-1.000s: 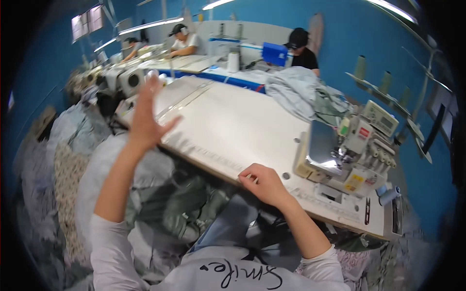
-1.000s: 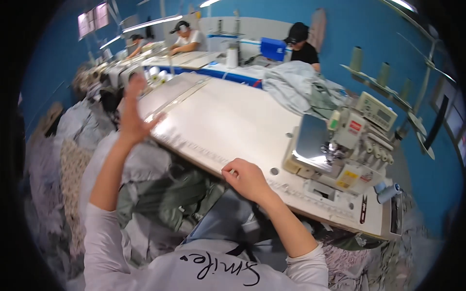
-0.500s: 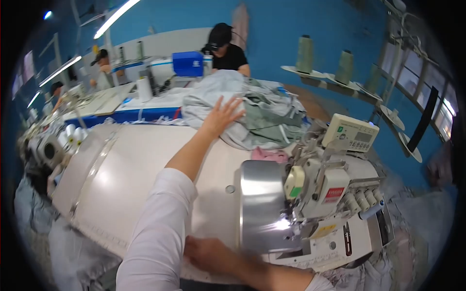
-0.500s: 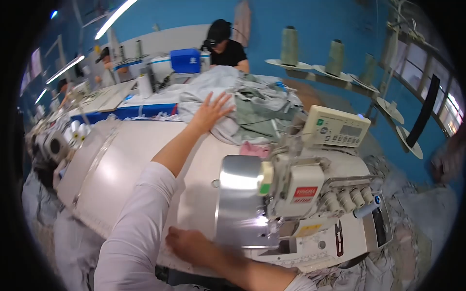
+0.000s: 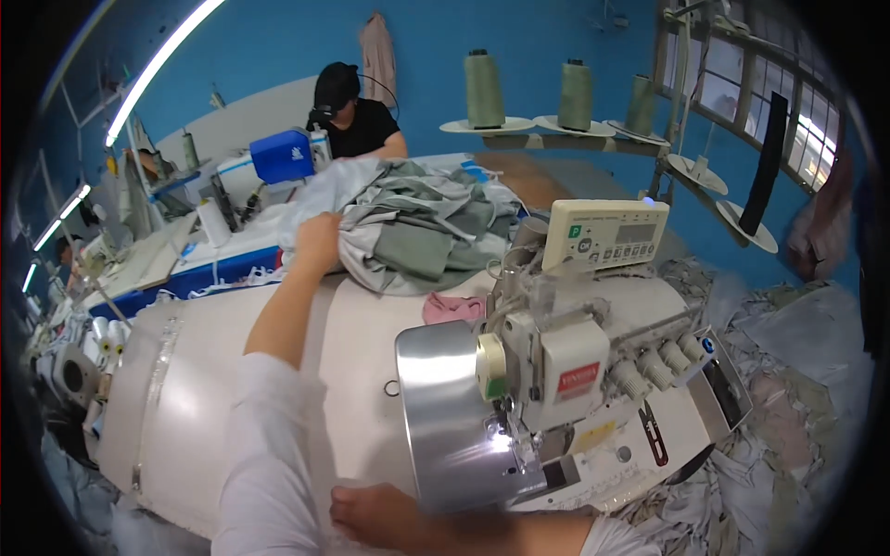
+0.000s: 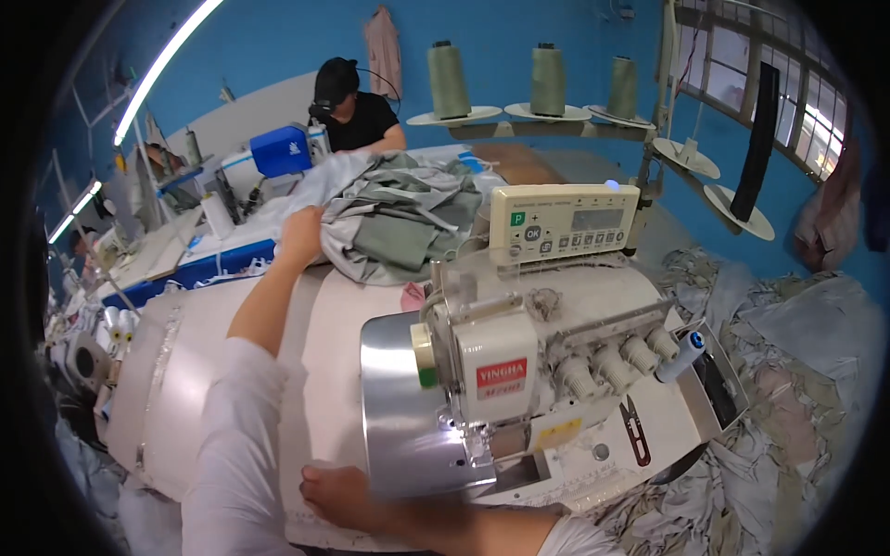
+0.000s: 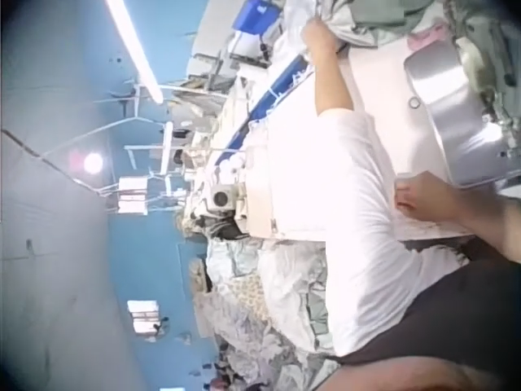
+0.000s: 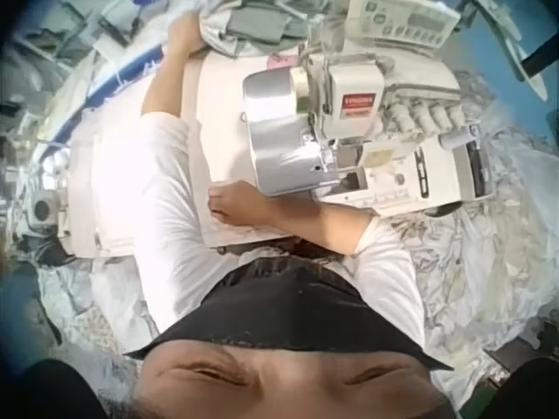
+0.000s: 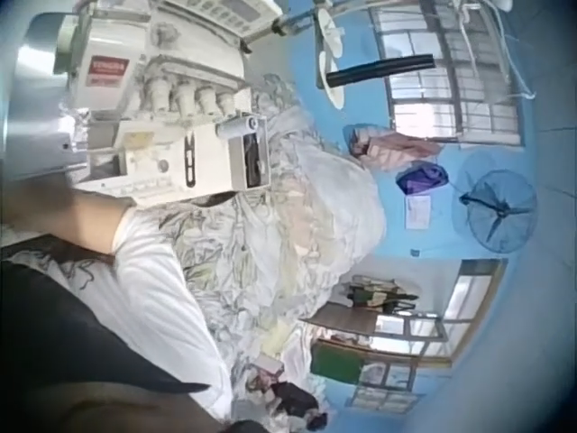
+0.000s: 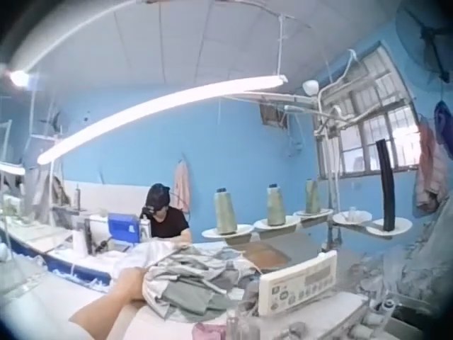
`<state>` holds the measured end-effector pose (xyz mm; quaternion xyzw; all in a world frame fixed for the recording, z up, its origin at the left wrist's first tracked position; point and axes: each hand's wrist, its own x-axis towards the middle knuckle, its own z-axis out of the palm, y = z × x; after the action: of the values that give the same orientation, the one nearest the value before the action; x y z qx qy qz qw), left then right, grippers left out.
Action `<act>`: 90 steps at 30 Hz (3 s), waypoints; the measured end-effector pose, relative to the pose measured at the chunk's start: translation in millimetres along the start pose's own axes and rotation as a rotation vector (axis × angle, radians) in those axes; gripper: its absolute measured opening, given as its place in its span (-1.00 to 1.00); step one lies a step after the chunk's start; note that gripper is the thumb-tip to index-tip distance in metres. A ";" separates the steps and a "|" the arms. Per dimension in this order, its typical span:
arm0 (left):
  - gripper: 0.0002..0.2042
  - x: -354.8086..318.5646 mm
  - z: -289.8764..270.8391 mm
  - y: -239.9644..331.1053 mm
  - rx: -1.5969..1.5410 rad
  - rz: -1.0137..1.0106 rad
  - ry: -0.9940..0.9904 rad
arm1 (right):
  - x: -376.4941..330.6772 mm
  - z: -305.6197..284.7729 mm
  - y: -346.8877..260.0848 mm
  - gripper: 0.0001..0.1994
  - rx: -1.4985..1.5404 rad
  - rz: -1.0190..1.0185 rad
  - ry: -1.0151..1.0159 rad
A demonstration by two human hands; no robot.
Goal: Sewing fabric edges to manufacture pillow covers using an industrial overlock machine.
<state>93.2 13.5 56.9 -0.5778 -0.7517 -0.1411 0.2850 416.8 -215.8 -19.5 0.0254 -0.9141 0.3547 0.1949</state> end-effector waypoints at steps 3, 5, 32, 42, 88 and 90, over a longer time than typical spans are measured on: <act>-0.76 -51.0 -101.9 -48.4 0.125 -0.055 0.093 | -3.0 1.4 0.3 -0.92 0.117 -0.201 0.096; -0.81 -93.7 -174.8 -67.5 0.158 -0.054 0.155 | -5.8 -1.0 -4.9 -0.92 0.089 -0.243 0.150; -0.66 -630.0 -725.3 -95.5 0.475 -0.450 0.046 | 5.4 179.1 -222.6 -0.44 0.495 -0.492 -0.190; -0.68 -411.5 -591.9 -52.9 -0.187 -0.495 -0.024 | 24.8 107.2 -192.1 -0.69 0.534 0.148 0.171; -0.56 -353.4 -441.1 97.3 -0.692 -0.447 -0.364 | 76.6 -76.2 -235.2 -0.93 0.345 -1.335 0.772; -0.80 -355.1 -423.7 49.0 -0.777 -0.270 0.096 | 50.2 -56.4 -212.7 -0.76 0.024 -0.568 0.996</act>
<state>312.5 -481.5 179.1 -0.5313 -0.6975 -0.4772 0.0593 428.9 -333.0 173.1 0.1018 -0.6651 0.2679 0.6895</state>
